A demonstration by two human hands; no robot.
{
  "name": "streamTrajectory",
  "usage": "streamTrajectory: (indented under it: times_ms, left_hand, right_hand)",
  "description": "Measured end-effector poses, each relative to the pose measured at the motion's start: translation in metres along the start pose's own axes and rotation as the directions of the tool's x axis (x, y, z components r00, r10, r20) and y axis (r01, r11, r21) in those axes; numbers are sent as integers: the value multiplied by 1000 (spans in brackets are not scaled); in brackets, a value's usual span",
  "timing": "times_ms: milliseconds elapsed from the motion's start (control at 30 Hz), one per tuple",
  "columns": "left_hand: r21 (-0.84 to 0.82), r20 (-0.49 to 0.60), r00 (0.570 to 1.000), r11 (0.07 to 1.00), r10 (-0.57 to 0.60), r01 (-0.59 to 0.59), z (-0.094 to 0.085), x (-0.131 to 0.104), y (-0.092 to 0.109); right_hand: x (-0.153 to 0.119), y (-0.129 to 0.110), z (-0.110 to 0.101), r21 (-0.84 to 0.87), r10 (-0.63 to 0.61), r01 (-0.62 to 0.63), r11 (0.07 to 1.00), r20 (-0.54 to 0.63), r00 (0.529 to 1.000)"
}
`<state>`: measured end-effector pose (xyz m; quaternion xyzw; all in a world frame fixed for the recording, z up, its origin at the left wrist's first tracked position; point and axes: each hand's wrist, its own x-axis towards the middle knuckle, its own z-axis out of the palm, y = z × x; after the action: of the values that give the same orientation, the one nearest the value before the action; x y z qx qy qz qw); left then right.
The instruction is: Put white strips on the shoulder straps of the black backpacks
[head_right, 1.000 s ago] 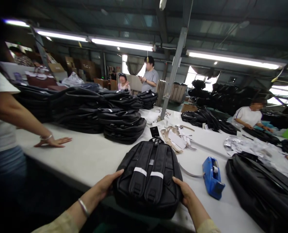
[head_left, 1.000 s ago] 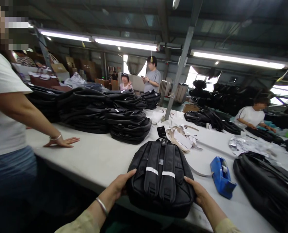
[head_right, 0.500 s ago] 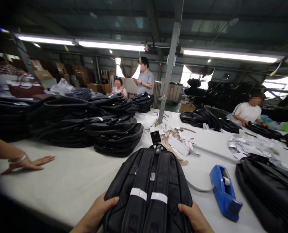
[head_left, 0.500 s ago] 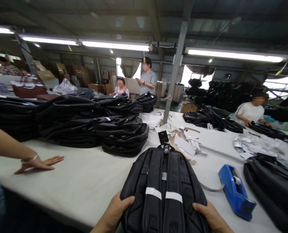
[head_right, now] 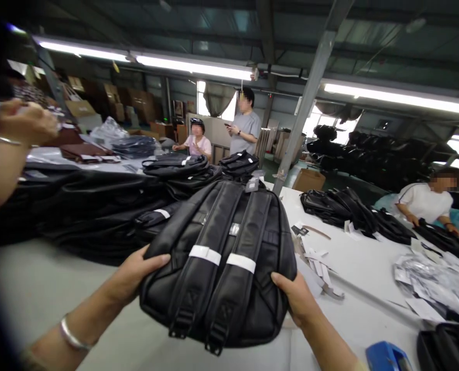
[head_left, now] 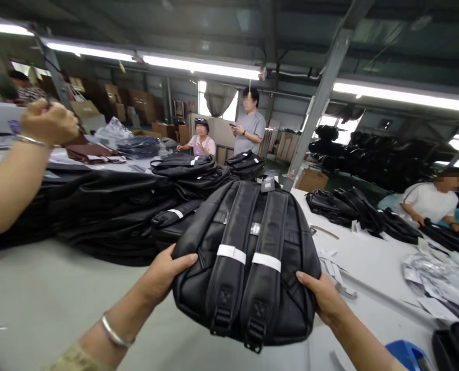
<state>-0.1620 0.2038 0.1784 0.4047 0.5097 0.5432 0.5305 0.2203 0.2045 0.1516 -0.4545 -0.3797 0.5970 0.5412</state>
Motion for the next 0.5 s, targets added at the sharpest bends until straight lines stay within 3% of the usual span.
streamTrajectory:
  times_ms: [133,267,367,500]
  left_hand:
    - [-10,-51,998,1000,23,-23,-69,63,70]
    - [38,-66,997,999,28,-26,-143,124,110]
    - [51,-110,994,999,-15,21,-189,157,107]
    - [30,-274,946,981,-174,189,-226,184,62]
  right_hand:
    - [79,-10,102,67,-83,77,995,85,993]
    - [146,8,195,136,-112,90,987,165,980]
    - [180,44,243,163,-86,56,985,186,979]
    - [200,103,271,67,36,-42,997,91,995]
